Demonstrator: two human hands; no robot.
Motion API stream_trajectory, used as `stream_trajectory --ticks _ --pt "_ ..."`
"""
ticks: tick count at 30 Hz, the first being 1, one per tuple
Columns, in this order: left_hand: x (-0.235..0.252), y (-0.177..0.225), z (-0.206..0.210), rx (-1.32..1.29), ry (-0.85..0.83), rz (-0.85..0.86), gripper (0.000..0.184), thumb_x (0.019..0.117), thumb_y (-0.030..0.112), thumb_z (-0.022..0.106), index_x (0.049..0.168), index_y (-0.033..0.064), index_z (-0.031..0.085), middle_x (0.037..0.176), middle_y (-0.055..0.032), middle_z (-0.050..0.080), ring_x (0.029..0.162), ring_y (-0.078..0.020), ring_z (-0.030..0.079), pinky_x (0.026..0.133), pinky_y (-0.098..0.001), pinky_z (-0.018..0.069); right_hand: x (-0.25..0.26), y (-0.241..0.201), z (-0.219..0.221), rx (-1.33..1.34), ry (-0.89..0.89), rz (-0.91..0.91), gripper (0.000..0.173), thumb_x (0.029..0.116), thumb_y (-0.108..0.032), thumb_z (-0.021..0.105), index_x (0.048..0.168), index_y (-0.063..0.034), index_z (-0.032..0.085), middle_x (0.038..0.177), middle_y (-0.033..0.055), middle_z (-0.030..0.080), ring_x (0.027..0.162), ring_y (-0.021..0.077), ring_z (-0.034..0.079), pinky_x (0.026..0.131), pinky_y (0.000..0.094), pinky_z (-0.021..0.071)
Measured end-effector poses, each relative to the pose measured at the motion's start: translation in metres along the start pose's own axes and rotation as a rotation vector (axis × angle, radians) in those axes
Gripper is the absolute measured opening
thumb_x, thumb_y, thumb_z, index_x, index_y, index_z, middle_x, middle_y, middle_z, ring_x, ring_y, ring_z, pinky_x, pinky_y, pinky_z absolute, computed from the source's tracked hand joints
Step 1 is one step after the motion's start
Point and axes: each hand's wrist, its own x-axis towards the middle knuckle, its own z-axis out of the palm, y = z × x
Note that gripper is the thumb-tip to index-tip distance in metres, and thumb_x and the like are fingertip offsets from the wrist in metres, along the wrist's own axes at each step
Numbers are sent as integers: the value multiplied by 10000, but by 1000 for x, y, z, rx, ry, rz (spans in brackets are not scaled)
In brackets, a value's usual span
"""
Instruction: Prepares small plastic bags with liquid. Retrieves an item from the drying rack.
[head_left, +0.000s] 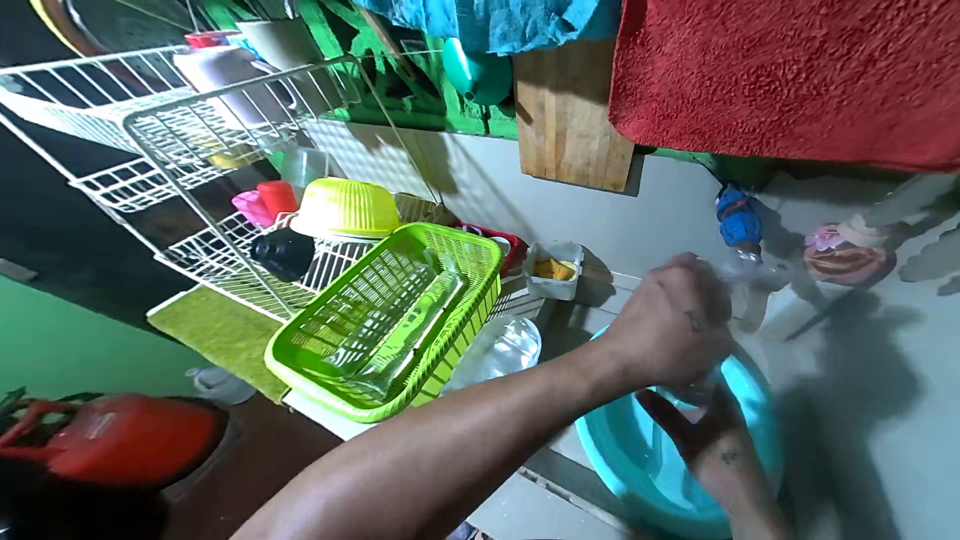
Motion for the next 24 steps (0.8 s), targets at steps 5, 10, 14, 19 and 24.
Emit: stream_trajectory --ticks 5,10,14,19,24 --pt "-5 -4 -7 34 -73 -6 191 1030 23 518 925 -32 667 948 -119 635 847 -180 628 736 -349 534 -6 23 -16 486 -423 -116 544 1000 -210 646 1418 66 436 1281 126 681 1152 234 690 989 399 599" --pt "-11 3 -15 40 -51 50 126 996 12 570 935 -21 676 965 -106 642 895 -162 641 793 -322 543 -24 6 2 451 -257 63 640 859 -256 791 1348 50 516 1240 86 681 1153 143 664 985 308 571" --pt "-17 10 -25 -24 -116 28 155 1016 40 540 949 6 675 964 -71 670 887 -123 647 772 -307 538 -23 7 -3 545 -354 -24 638 860 -218 814 1351 59 514 1250 106 685 1119 182 697 966 351 605" --pt "-25 11 -32 -62 -125 64 179 1035 57 516 974 5 676 942 -67 684 867 -109 668 766 -294 559 -24 26 -1 834 -726 -73 664 937 -260 752 1503 -62 467 1478 200 543 1311 368 577 1072 508 523" --pt "-32 7 -40 -19 -148 89 217 1045 77 507 923 11 673 906 -60 623 831 -115 605 723 -287 498 -47 14 13 581 -376 -44 550 771 -220 884 1246 -59 660 1137 21 738 1034 127 714 918 316 614"
